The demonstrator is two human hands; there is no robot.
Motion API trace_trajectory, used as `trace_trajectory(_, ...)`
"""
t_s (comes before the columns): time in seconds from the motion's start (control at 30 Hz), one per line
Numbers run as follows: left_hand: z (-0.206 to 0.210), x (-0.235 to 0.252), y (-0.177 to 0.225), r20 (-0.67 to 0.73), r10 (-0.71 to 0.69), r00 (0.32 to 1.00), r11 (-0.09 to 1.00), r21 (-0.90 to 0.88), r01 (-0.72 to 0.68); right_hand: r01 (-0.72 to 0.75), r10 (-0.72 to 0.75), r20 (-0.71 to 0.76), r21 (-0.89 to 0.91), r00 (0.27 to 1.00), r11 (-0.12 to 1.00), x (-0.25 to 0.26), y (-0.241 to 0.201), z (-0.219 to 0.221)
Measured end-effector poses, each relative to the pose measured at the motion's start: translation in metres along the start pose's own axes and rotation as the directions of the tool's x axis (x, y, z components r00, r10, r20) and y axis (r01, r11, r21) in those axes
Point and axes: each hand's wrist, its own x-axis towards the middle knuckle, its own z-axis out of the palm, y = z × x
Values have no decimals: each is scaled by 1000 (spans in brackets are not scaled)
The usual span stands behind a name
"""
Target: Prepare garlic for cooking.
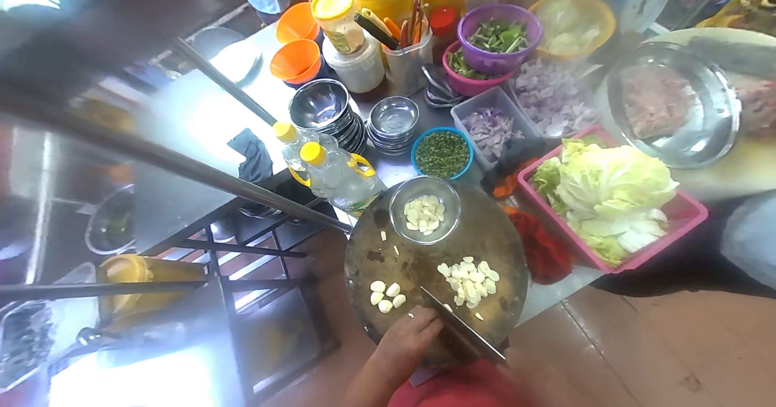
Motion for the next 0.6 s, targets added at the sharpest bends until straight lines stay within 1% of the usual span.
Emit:
trace_trajectory(0.03, -1, -3, 0, 4, -5, 1000, 1000, 8, 5, -2, 2, 3, 11, 1000, 1000, -3, -3, -2)
trace_trajectory(0.1, 1, -5, 0, 5, -7, 1000, 1000, -3, 7, 40, -41, -45, -23, 998, 999, 9, 9, 18)
trace_trajectory(0.17, 3, -5, 0, -14, 1, 1000, 1000, -15, -2, 66, -68, -46, -41, 997, 997, 20, 20, 30)
trace_trajectory(0.27, 3, -6, -3, -27, 6, 1000, 1000, -5, -6, 88, -92, -98, -47, 991, 995, 17, 18, 26)
trace_trajectory(0.4, 2, -6, 1, -20, 11, 1000, 1000, 0, -11, 50, -50, -25, -15, 998, 999, 24, 21, 31)
trace_trajectory(0.5, -1, -5, -1, -21, 7, 1000, 1000, 9, -7, 65, -66, -60, -23, 996, 998, 19, 17, 25)
trace_trajectory(0.6, 1, -5, 0, -7, 6, 1000, 1000, 13, -6, 61, -61, -72, -8, 996, 998, 19, 20, 30)
